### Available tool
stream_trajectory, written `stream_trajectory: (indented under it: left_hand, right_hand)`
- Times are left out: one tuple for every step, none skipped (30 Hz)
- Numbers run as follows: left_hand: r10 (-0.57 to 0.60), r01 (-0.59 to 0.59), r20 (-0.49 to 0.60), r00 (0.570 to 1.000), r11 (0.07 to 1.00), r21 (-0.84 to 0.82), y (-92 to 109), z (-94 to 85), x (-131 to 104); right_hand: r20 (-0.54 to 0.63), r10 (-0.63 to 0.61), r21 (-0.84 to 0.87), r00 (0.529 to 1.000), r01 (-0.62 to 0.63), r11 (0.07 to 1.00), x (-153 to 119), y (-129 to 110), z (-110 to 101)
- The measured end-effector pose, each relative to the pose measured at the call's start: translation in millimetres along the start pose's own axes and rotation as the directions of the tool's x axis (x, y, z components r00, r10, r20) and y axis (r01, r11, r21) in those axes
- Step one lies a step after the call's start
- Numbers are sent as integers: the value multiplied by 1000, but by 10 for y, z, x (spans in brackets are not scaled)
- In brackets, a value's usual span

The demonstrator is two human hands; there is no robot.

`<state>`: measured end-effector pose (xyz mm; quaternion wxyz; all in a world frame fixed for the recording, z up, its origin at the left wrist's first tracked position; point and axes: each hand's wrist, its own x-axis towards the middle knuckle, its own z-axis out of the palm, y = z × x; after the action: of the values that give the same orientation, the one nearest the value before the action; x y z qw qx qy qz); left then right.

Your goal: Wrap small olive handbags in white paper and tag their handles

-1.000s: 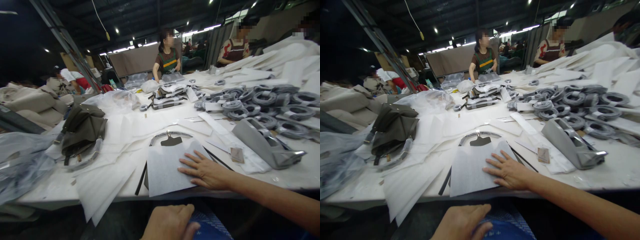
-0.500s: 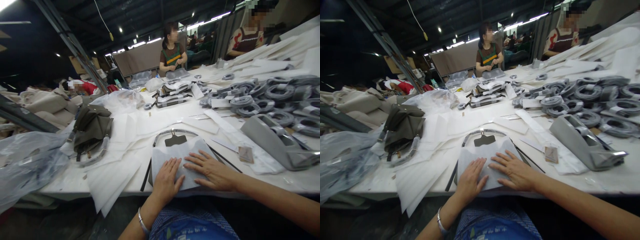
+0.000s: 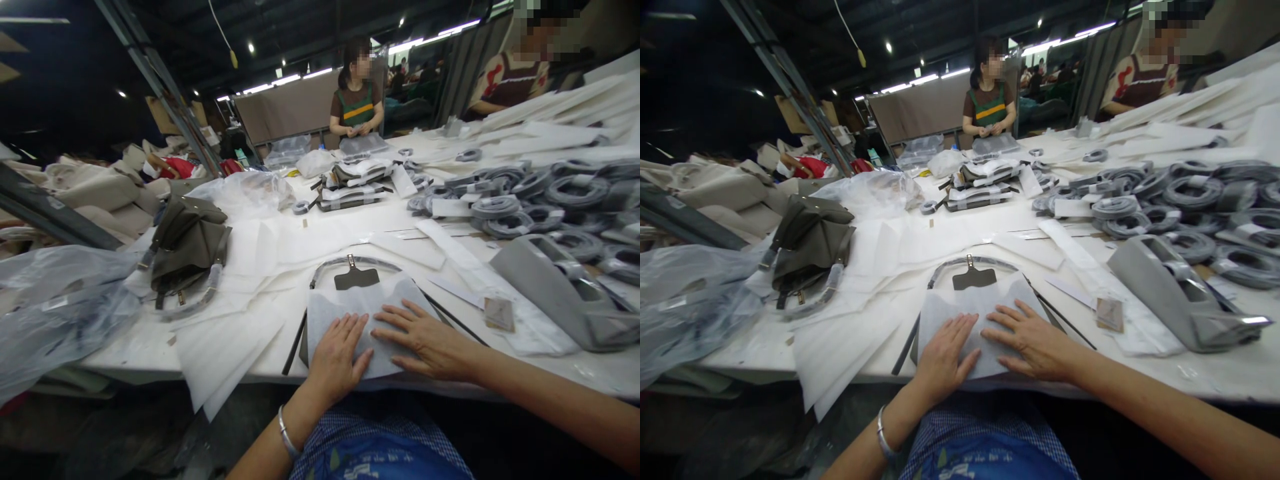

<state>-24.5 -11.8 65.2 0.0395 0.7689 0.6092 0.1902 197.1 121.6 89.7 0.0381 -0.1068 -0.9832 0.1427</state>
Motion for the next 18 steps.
stream_trajectory:
  left_hand:
    - [-2, 2, -1, 1000, 1000, -6, -2, 1, 1]
    - [-3, 3, 0, 1000, 1000, -13, -4, 3, 3]
    - [-4, 4, 0, 1000, 1000, -20, -6, 6, 4]
    - [-5, 5, -1, 1000, 1000, -27, -8, 8, 6]
    - [-5, 5, -1, 1000, 999, -32, -9, 12, 7]
    - [-5, 4, -2, 1000, 999, -37, -10, 15, 7]
    - [-5, 5, -3, 1000, 999, -40, -11, 18, 6]
    - [-4, 4, -2, 1000, 999, -40, -11, 21, 5]
    - [-3, 3, 3, 1000, 999, -37, -11, 22, 2]
    - [-2, 2, 12, 1000, 1000, -29, -11, 21, -1]
    - [-2, 2, 24, 1000, 1000, -16, -10, 18, -4]
    - [-1, 1, 39, 999, 1000, 0, -8, 11, -6]
    - [1, -2, 56, 998, 1000, 18, -7, 1, -6]
    - [3, -6, 72, 997, 999, 36, -6, -14, -4]
    - [5, -10, 89, 996, 999, 52, -7, -33, 2]
    - [10, -17, 108, 994, 998, 66, -11, -56, 12]
    - [17, -27, 129, 992, 997, 78, -18, -81, 25]
    - [24, -37, 150, 988, 995, 88, -30, -105, 41]
  right_hand:
    - [0, -2, -3, 1000, 2, 1000, 2, -1, 0]
    - [0, -4, -6, 1000, 4, 1000, 5, -4, -2]
    - [0, -7, -9, 1000, 7, 1000, 8, -9, -4]
    - [-1, -10, -12, 1000, 10, 1000, 10, -15, -7]
    - [0, -14, -14, 1000, 14, 1000, 12, -22, -11]
    - [1, -19, -15, 1000, 19, 1000, 12, -29, -14]
    - [4, -25, -15, 1000, 25, 1000, 10, -34, -17]
    - [11, -30, -13, 1000, 30, 999, 6, -38, -20]
    - [20, -30, -12, 999, 31, 999, 0, -39, -21]
    - [31, -29, -11, 999, 29, 1000, -8, -38, -21]
    - [42, -27, -9, 999, 28, 1000, -17, -34, -19]
    - [49, -22, -8, 999, 23, 1000, -25, -28, -13]
    - [53, -15, -7, 998, 16, 1000, -32, -20, -6]
    - [51, -7, -9, 999, 8, 1000, -37, -13, 5]
    - [48, -2, -15, 999, 2, 1000, -38, -7, 18]
    - [43, 2, -24, 999, -1, 1000, -36, -3, 34]
    - [36, 5, -38, 999, -3, 999, -33, -2, 51]
    - [26, 7, -54, 1000, -5, 999, -29, -4, 69]
